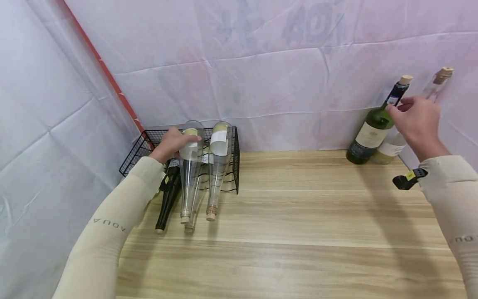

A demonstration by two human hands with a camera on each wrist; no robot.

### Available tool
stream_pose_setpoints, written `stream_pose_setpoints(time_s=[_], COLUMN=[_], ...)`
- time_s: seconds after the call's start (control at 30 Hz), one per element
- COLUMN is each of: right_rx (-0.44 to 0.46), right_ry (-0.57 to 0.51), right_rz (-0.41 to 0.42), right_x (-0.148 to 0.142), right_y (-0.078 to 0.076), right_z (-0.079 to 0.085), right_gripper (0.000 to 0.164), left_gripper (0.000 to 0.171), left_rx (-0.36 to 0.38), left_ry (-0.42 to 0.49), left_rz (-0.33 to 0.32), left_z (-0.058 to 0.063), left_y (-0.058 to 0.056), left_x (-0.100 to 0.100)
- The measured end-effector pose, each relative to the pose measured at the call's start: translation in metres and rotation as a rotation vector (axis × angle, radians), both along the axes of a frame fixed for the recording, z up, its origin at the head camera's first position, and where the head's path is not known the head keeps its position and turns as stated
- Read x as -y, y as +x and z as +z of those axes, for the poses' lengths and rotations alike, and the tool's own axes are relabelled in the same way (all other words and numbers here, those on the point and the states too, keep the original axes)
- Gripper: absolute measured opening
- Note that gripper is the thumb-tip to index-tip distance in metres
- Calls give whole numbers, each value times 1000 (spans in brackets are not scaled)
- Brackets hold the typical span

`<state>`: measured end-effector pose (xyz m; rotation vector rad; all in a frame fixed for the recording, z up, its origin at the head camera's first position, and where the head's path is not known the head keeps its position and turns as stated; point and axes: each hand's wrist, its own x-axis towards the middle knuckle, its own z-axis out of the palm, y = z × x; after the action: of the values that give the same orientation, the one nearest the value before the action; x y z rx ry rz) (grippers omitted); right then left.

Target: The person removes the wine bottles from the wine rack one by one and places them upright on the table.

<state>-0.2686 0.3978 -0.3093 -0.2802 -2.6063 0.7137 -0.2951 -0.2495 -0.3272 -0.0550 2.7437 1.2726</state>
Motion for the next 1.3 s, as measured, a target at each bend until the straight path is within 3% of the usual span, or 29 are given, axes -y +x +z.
stream_pose_setpoints(time_s=[0.17, 0.33, 0.5, 0.83, 0.93, 1.3], right_rx=[-50, -139, -212, -253, -306, -506], right_ry=[-25, -21, 11, 82, 129, 313], right_rz=[-31, -7, 59, 154, 195, 359], right_x=[6, 12, 22, 38, 43, 68], right_y=[5, 6, 6, 8, 7, 12], right_z=[-3, -7, -14, -18, -19, -19], right_gripper=[55, 51, 47, 42, 38, 31], left_gripper=[49, 49, 50, 57, 57, 64], left_rx=[0, 16, 58, 102, 108, 101], left_ry=[46, 90, 144, 270, 281, 327], left_rz=[-15, -27, -8, -4, 20, 6], left_z=[0, 3, 7, 13, 14, 26], left_y=[2, 1, 0, 0, 0, 4], left_x=[3, 7, 11, 17, 17, 7])
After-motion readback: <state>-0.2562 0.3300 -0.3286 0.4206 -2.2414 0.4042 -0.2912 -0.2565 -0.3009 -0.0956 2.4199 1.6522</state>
